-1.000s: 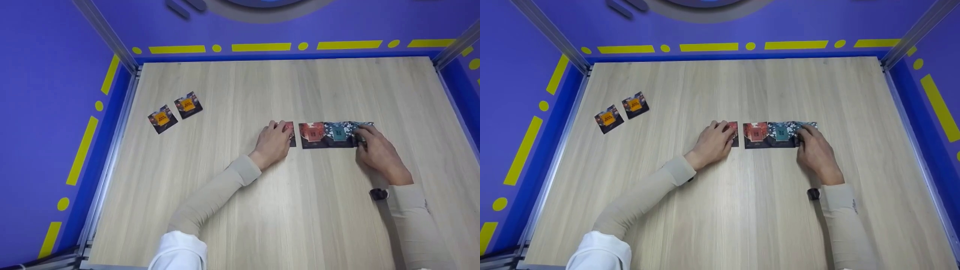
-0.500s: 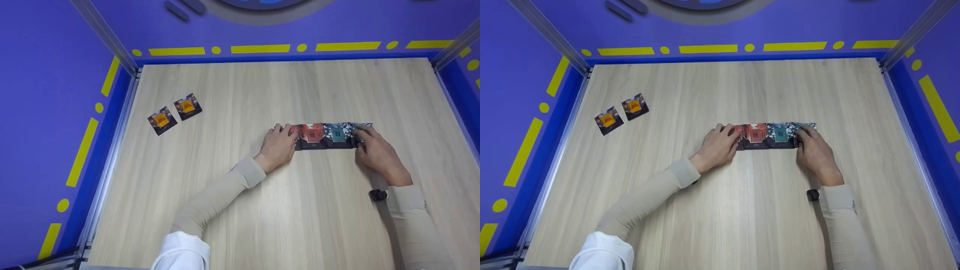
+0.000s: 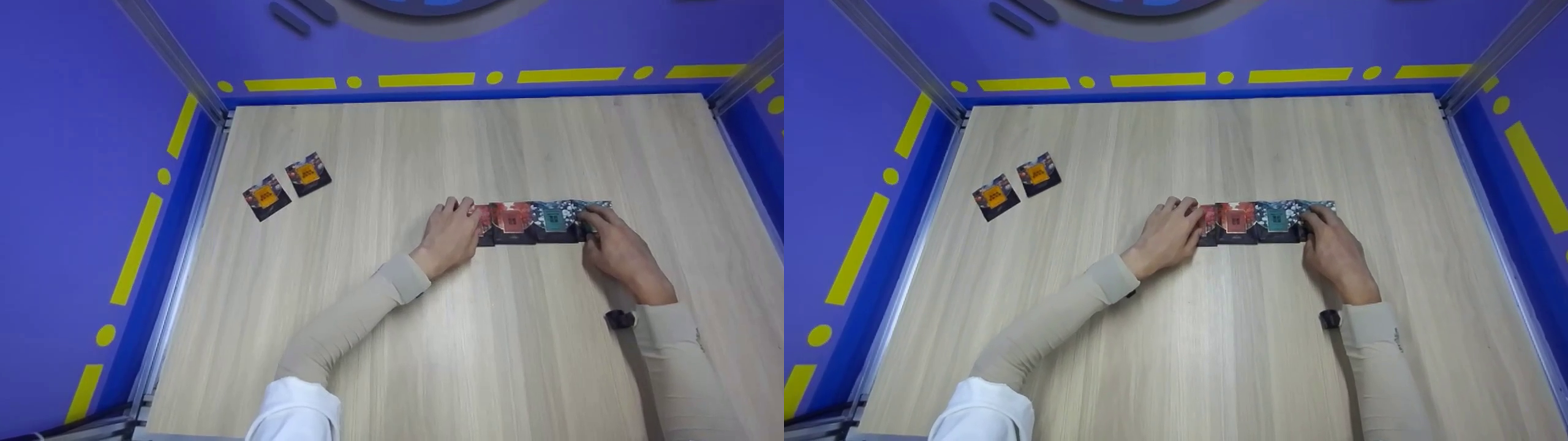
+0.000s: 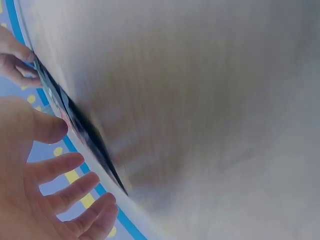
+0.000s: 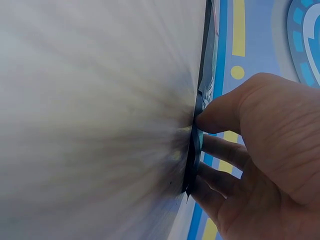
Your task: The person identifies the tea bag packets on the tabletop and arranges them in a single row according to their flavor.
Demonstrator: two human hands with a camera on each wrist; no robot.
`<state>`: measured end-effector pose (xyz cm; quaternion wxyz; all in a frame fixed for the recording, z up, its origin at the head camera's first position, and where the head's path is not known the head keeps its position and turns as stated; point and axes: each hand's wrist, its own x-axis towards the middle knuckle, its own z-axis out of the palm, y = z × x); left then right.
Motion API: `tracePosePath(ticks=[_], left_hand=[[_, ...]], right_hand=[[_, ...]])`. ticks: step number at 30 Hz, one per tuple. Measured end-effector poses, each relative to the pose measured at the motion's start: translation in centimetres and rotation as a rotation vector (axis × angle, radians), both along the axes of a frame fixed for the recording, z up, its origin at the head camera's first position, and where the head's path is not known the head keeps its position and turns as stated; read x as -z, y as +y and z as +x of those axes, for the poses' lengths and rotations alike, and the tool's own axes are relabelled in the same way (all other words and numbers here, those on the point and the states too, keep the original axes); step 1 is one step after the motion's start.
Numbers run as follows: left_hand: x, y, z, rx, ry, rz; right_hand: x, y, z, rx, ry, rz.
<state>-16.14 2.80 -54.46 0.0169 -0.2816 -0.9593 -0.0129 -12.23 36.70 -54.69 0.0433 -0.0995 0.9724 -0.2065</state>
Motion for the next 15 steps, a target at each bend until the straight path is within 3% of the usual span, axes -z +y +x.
tracePosePath(ticks=[9,15], left_hand=[[-0.9,-3.8,-1.9,-0.101,-0.047,0.107],[-1.0,-6.4,-3.0,-0.161,-0.045,0.132]], right_hand=[[0.0,-0.1,0.1,0.008,-0.005,-0.006],[-0.1,0.0,0.0,0.007,-0.002,-0.006]])
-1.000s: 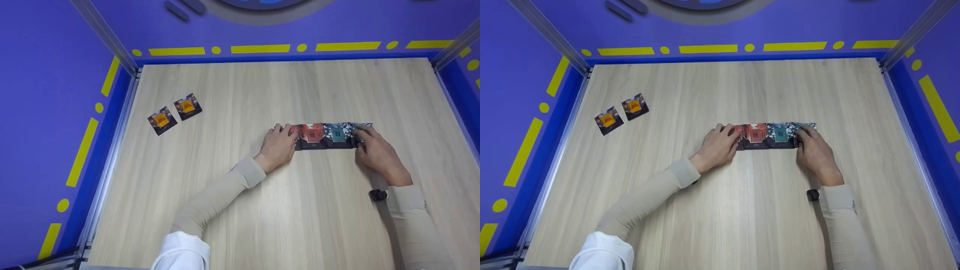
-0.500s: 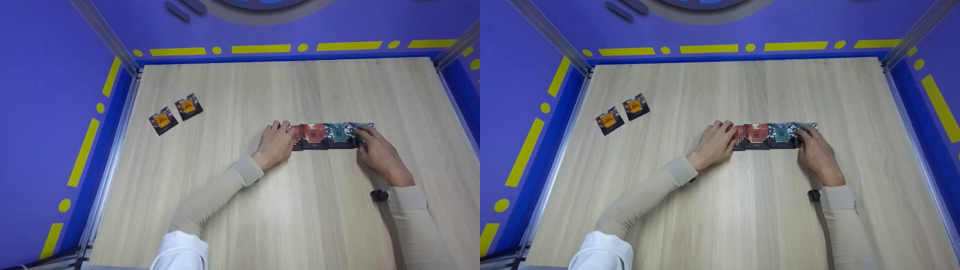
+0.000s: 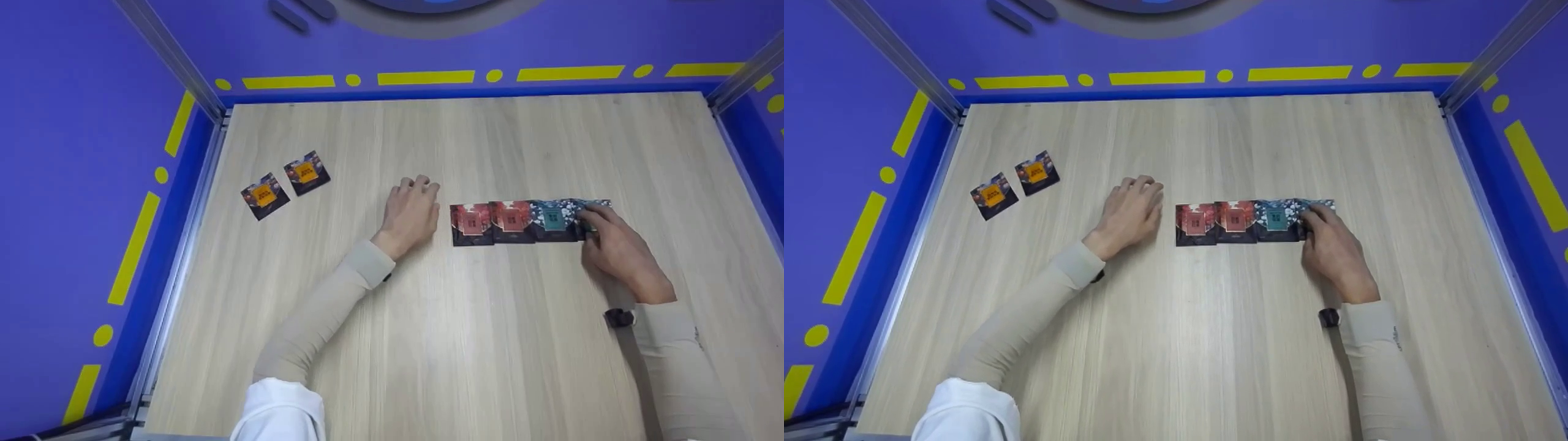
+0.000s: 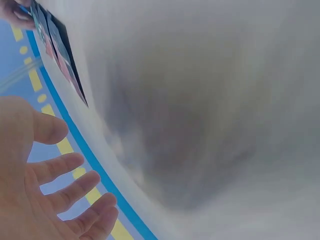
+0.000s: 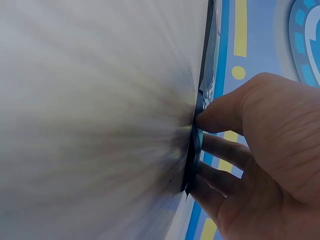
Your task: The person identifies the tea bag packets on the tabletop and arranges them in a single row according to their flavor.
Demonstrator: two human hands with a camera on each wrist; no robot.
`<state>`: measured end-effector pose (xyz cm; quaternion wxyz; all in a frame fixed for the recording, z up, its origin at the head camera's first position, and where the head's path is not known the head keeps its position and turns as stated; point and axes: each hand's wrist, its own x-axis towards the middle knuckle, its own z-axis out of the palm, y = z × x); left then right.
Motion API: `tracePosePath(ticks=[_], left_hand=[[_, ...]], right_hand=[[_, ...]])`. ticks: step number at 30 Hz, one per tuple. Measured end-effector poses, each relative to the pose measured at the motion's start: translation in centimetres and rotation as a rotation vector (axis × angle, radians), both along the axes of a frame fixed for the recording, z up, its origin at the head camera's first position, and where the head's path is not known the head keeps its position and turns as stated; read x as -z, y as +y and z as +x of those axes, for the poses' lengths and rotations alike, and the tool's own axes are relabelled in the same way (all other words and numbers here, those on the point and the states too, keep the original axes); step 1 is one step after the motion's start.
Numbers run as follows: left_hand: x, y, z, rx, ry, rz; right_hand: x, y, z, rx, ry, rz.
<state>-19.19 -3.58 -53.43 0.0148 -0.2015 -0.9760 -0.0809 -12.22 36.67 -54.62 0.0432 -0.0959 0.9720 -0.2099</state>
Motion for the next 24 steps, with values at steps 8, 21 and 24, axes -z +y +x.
tracePosePath(ticks=[8,21,24], left_hand=[[-0.3,-3.1,-1.3,-0.050,0.000,0.028],[0.3,-10.0,-4.4,-0.252,-0.021,0.120],[0.5,-11.5,-4.9,-0.287,0.000,0.139]], right_hand=[[0.0,0.2,0.1,0.004,-0.003,-0.002],[0.1,0.2,-0.1,-0.009,0.021,-0.004],[0.1,0.1,0.0,-0.009,0.027,-0.004]])
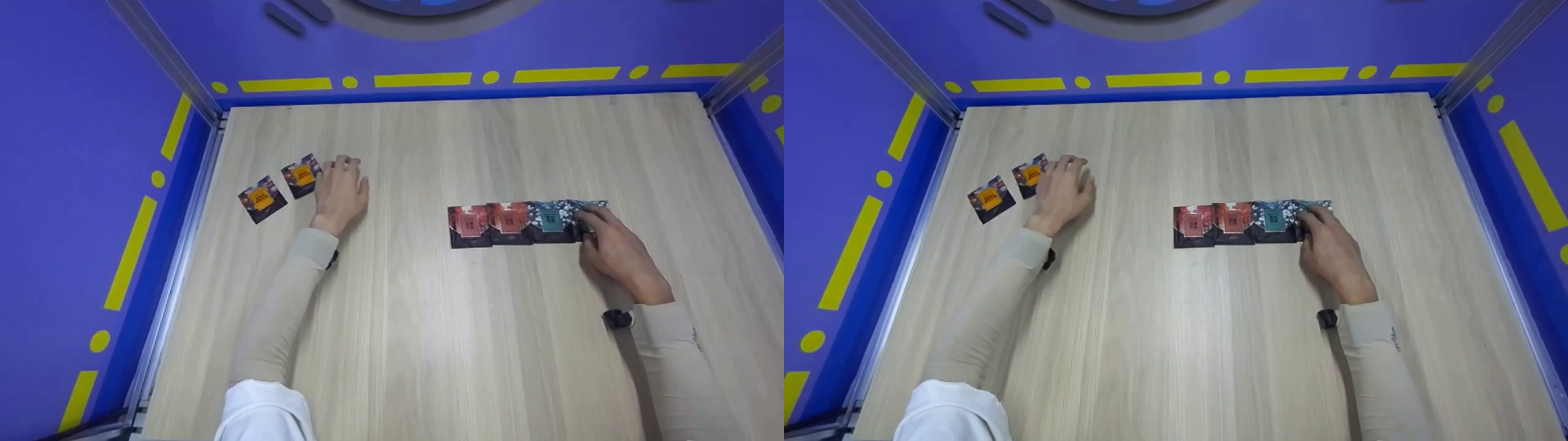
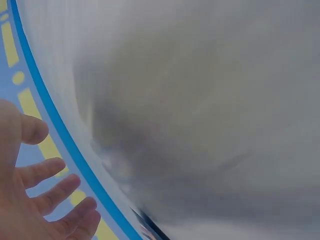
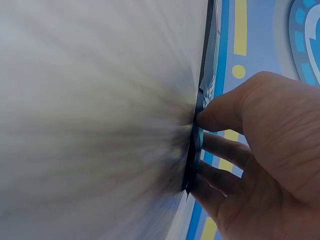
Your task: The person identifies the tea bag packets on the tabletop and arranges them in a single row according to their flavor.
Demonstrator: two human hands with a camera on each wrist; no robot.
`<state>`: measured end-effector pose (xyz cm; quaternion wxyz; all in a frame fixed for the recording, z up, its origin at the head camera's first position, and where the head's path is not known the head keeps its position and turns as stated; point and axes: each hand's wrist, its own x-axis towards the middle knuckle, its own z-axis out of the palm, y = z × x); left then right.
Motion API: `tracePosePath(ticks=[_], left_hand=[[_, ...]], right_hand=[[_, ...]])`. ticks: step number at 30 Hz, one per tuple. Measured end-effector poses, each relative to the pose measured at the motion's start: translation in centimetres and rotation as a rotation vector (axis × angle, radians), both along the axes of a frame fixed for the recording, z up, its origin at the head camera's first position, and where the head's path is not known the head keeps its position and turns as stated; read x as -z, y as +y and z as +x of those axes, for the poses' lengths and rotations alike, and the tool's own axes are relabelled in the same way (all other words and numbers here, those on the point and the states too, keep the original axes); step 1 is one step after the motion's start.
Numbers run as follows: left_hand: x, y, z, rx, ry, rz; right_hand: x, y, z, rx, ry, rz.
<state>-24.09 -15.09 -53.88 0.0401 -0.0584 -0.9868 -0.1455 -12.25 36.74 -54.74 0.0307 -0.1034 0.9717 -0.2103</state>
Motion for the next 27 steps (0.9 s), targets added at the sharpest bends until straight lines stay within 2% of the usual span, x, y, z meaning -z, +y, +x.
tracePosePath(ticks=[5,17,23,27], left_hand=[[0.2,-2.3,-0.3,-0.052,0.032,0.008],[1.0,-7.0,-1.1,-0.155,0.013,0.033],[1.2,-8.2,-1.0,-0.192,-0.002,0.060],[1.3,-8.5,-0.9,-0.191,-0.027,0.059]], right_hand=[[-0.1,-0.1,-0.1,0.004,-0.005,0.007],[-0.1,-0.2,0.2,0.010,-0.019,0.006],[-0.1,-0.2,0.1,-0.002,-0.008,0.015],[-0.2,-0.1,0.0,-0.005,0.002,0.015]])
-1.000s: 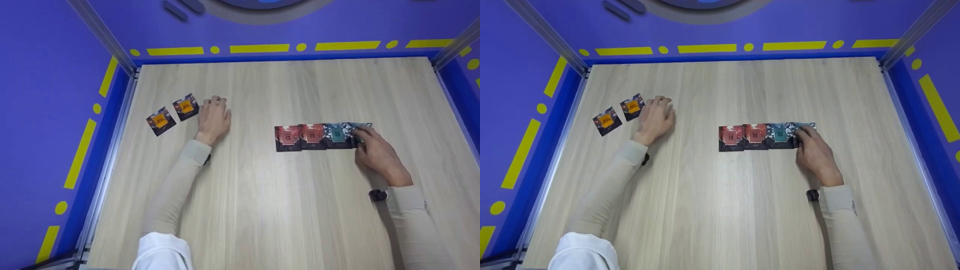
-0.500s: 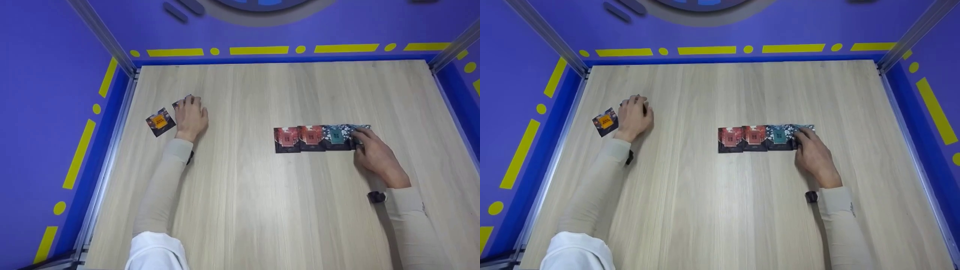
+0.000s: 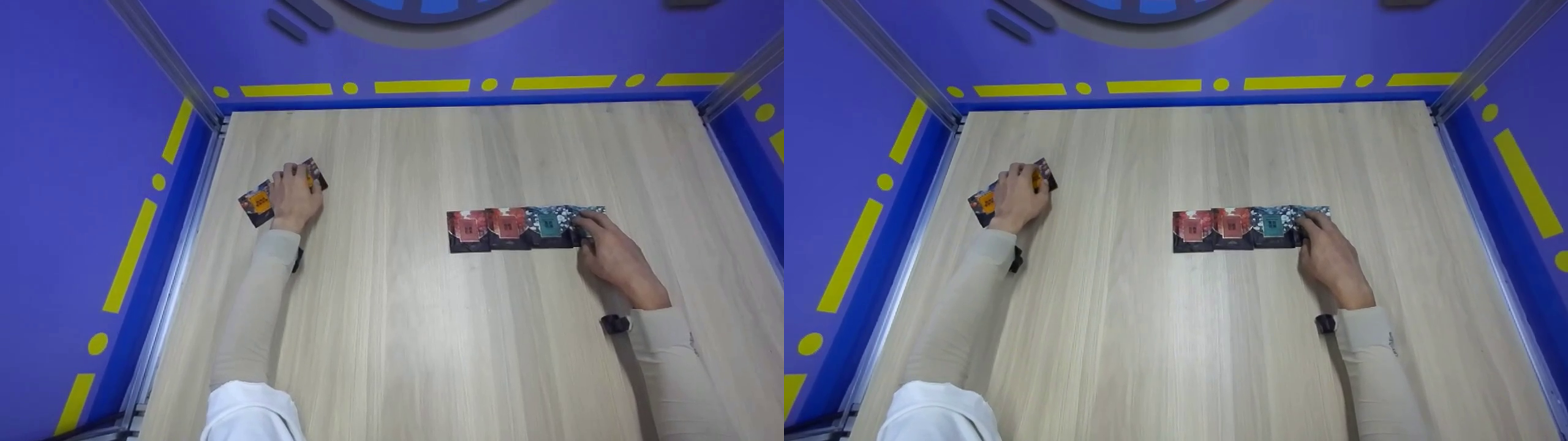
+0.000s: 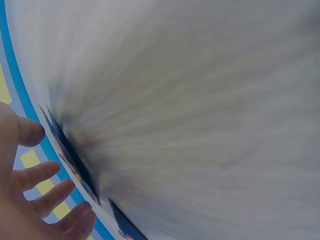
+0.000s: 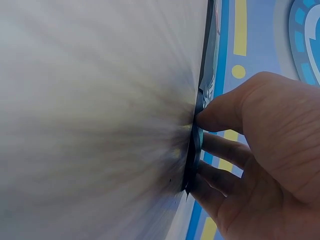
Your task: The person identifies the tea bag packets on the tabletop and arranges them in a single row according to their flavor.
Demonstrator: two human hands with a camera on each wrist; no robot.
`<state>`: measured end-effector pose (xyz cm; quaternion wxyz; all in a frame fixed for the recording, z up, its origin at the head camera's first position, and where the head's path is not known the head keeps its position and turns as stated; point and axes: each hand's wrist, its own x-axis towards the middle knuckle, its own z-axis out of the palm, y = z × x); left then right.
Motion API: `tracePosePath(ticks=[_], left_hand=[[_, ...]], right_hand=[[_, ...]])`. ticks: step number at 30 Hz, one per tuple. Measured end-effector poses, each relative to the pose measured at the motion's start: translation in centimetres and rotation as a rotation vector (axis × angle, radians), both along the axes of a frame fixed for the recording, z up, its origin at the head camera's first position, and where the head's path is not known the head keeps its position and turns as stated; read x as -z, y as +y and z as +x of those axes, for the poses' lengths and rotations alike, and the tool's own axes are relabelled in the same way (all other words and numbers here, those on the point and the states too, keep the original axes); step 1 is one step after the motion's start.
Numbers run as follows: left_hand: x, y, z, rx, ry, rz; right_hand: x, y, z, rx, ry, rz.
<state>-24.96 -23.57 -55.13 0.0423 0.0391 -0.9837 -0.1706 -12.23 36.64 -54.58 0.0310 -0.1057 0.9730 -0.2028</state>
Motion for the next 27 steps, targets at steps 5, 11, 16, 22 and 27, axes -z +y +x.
tracePosePath(ticks=[5,11,16,22,27], left_hand=[[0.3,0.0,0.2,0.011,-0.026,-0.009],[0.4,0.2,0.4,0.007,-0.053,-0.019],[0.3,0.5,0.6,0.026,-0.057,-0.010],[0.3,0.9,0.9,0.045,-0.041,-0.002],[0.3,1.4,1.0,0.057,-0.033,-0.005]], right_hand=[[0.2,0.0,0.0,-0.004,0.012,0.003],[0.3,0.0,0.1,-0.005,0.008,0.007],[0.2,0.0,0.1,0.005,0.002,0.006],[0.2,0.0,0.1,0.018,-0.021,0.005],[0.1,-0.1,0.0,0.027,-0.037,0.001]])
